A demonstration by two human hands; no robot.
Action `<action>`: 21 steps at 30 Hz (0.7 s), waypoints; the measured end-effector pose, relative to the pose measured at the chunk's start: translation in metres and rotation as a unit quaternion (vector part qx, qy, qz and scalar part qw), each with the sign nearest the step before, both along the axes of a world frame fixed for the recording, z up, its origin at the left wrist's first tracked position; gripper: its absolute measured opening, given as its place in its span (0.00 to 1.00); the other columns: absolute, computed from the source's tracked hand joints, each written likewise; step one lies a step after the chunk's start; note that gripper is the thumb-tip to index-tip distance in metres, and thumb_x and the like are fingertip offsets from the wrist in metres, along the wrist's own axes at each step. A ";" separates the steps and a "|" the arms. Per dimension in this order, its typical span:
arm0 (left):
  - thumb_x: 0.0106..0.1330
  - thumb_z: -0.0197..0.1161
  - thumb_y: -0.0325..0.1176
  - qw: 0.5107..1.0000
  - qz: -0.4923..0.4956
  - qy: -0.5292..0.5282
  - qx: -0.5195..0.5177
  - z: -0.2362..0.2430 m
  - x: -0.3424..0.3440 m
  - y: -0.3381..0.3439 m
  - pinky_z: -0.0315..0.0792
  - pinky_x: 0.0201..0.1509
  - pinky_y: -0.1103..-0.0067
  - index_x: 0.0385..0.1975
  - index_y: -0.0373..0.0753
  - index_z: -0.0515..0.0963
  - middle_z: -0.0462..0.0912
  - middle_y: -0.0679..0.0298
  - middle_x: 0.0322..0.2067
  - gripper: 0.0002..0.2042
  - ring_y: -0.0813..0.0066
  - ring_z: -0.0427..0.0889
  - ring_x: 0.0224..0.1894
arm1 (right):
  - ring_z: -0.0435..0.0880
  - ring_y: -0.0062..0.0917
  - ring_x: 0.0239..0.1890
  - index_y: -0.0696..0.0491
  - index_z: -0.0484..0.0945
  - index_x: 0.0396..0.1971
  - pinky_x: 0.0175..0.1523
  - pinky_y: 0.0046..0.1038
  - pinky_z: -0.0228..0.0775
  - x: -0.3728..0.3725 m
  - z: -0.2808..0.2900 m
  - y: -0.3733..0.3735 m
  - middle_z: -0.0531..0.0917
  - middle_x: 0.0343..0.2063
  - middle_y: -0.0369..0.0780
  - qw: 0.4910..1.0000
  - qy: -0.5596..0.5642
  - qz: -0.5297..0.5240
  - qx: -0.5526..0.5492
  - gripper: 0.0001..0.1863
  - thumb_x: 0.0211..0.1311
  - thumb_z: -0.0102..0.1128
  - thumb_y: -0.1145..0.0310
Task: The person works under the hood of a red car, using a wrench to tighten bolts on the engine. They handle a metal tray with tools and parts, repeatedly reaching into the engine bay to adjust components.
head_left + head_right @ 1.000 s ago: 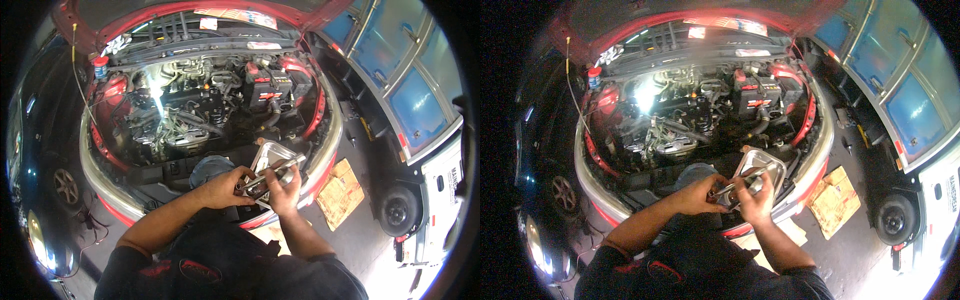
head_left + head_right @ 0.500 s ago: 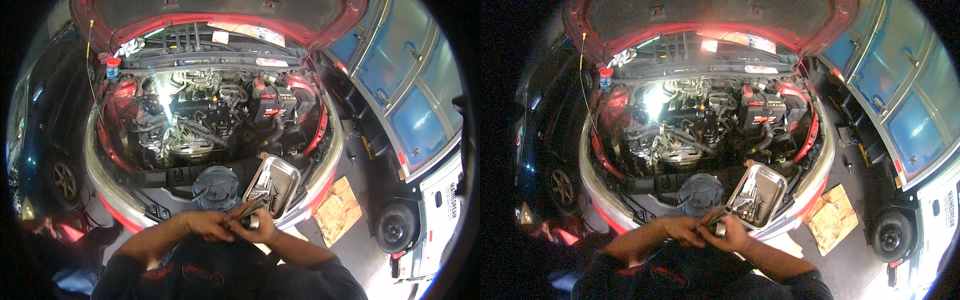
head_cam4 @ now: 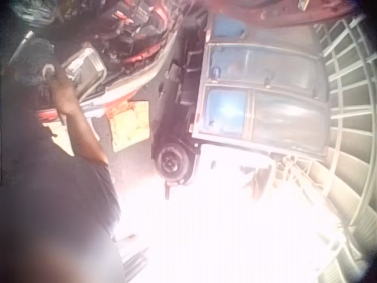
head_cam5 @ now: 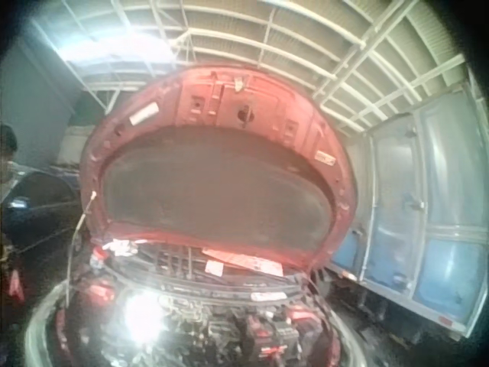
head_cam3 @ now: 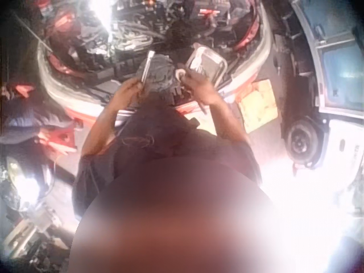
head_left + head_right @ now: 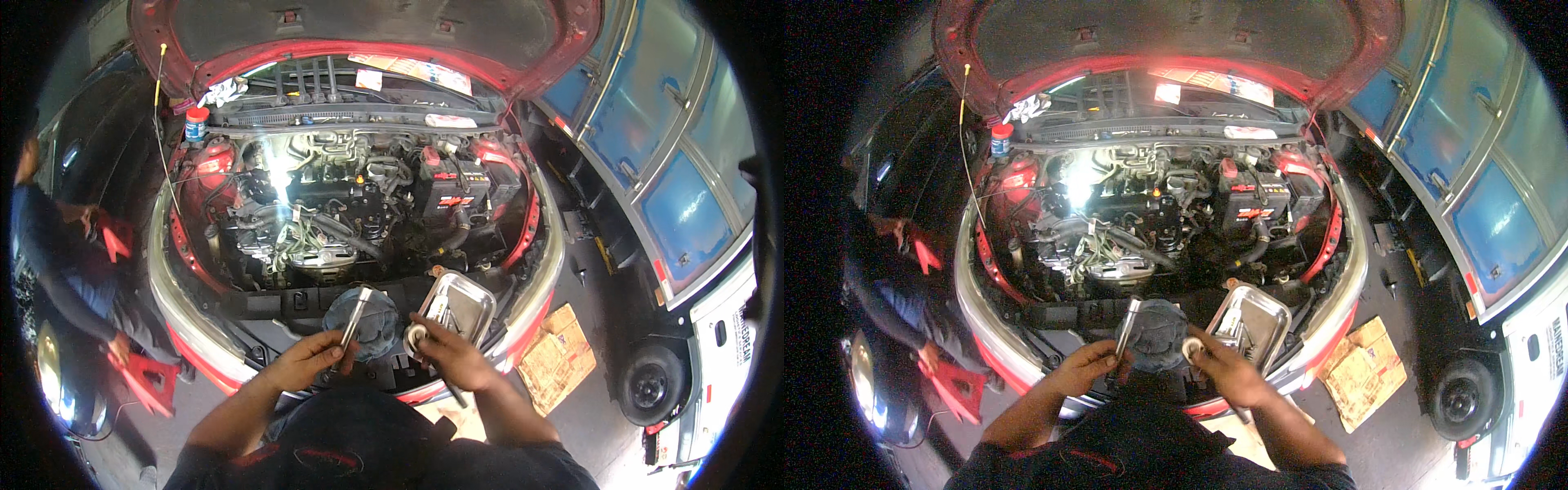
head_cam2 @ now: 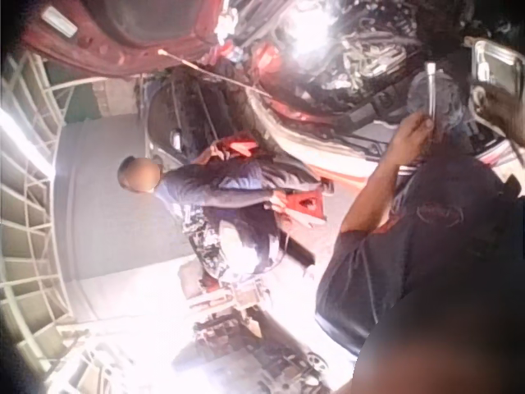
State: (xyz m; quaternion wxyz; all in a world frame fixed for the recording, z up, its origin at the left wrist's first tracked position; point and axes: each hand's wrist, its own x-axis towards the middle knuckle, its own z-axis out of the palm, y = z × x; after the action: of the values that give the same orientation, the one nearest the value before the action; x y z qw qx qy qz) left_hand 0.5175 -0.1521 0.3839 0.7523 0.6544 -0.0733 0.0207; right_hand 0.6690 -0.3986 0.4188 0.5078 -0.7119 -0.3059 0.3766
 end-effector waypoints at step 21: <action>0.73 0.50 0.44 0.957 -0.064 0.091 0.269 0.025 -0.001 -0.012 0.72 0.38 0.75 0.42 0.38 0.75 0.78 0.60 0.26 0.15 0.69 0.79 0.31 | 0.71 0.20 0.29 0.58 0.55 0.68 0.32 0.20 0.63 -0.028 0.023 0.023 0.76 0.35 0.37 0.881 0.440 0.086 0.150 0.31 0.70 0.51 0.63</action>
State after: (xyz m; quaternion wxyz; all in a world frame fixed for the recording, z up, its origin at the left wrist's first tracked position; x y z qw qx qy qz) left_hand 0.5170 -0.1641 0.4088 0.5517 0.8256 -0.0490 -0.1080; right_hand 0.6411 -0.3755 0.4422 0.6563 -0.3591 -0.1638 0.6431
